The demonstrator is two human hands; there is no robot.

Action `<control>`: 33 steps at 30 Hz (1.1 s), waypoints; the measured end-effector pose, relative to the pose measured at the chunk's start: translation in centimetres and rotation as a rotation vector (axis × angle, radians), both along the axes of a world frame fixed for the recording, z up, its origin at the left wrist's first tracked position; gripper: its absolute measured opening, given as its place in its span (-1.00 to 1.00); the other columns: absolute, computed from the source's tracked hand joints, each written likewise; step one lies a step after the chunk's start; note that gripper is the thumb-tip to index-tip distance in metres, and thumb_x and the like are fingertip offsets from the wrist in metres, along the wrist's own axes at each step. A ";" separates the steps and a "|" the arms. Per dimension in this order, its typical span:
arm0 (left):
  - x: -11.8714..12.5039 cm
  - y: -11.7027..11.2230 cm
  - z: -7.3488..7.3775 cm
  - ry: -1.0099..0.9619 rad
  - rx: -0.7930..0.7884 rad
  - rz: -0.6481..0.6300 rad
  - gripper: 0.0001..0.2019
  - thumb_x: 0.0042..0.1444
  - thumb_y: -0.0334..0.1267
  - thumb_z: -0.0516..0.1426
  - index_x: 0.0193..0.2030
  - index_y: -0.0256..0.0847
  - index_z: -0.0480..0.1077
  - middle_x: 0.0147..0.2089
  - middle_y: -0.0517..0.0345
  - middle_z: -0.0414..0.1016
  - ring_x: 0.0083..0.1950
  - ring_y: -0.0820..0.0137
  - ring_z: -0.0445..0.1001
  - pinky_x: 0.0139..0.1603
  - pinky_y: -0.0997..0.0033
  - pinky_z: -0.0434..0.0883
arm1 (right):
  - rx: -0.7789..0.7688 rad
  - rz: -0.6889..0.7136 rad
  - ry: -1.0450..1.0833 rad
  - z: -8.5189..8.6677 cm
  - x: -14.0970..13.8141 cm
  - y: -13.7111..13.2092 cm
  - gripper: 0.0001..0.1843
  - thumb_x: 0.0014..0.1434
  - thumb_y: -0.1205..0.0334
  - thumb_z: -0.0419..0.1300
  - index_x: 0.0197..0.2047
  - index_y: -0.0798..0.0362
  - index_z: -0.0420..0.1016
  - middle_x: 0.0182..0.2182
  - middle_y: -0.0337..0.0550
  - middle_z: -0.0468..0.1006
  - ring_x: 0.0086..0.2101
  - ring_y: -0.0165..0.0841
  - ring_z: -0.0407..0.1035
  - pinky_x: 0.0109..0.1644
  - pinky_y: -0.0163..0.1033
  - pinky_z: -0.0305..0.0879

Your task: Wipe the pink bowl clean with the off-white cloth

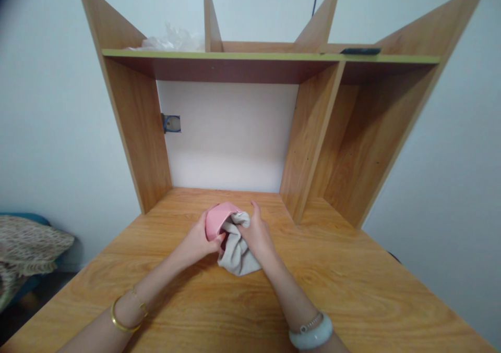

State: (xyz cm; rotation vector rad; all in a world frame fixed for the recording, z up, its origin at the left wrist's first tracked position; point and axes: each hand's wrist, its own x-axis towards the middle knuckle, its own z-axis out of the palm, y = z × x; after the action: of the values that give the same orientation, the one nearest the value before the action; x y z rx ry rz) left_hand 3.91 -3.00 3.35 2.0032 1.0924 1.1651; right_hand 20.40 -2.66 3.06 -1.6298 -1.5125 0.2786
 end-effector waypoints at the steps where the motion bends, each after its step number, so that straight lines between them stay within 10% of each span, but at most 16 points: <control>1: 0.0 -0.2 0.1 0.059 -0.001 0.006 -0.19 -0.21 -0.25 0.19 0.23 -0.27 0.00 -0.02 -0.07 0.40 -0.04 0.21 0.40 -0.04 0.32 0.33 | -0.023 0.004 -0.035 0.2 0.1 -0.1 -0.16 -0.10 0.19 0.20 0.23 0.15 -0.05 -0.50 -0.16 0.50 -0.47 -0.29 0.40 -0.43 -0.33 0.18; 11: -0.2 -1.2 1.4 0.438 -0.010 0.082 -0.20 -0.17 -0.16 0.15 0.25 -0.31 0.00 -0.10 -0.11 0.46 -0.11 0.10 0.44 -0.09 0.20 0.34 | -0.028 0.038 -0.279 0.6 0.3 -0.9 -0.21 -0.05 0.40 0.03 0.27 0.05 -0.12 -0.63 -0.28 0.38 -0.55 -0.33 0.31 -0.49 -0.36 0.02; 25: -0.5 0.8 -1.0 -0.343 -0.142 -0.287 0.02 -0.21 0.10 0.22 0.29 -0.25 -0.23 0.20 -0.18 0.15 0.17 0.18 0.23 0.15 0.24 0.22 | 0.091 0.097 0.349 -0.5 0.1 0.1 -0.23 -0.10 0.22 0.13 0.20 0.12 0.03 -0.35 -0.16 0.49 -0.37 -0.32 0.39 -0.25 -0.23 0.30; 33: 0.1 0.4 -1.9 -0.270 -0.032 -0.196 -0.11 -0.10 -0.10 0.23 0.29 -0.18 -0.18 0.25 -0.12 0.07 0.18 0.23 0.21 0.15 0.26 0.21 | 0.011 0.160 0.514 -2.6 0.0 1.8 -0.19 -0.21 0.17 0.21 0.14 0.14 0.06 -0.07 0.04 0.43 -0.10 -0.26 0.35 0.00 -0.15 0.23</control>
State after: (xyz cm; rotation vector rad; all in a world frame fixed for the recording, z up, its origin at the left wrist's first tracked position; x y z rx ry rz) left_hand 4.03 -2.58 1.41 1.8177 0.7583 1.2594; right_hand 20.42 -0.81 0.45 -1.2973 -1.2396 0.7168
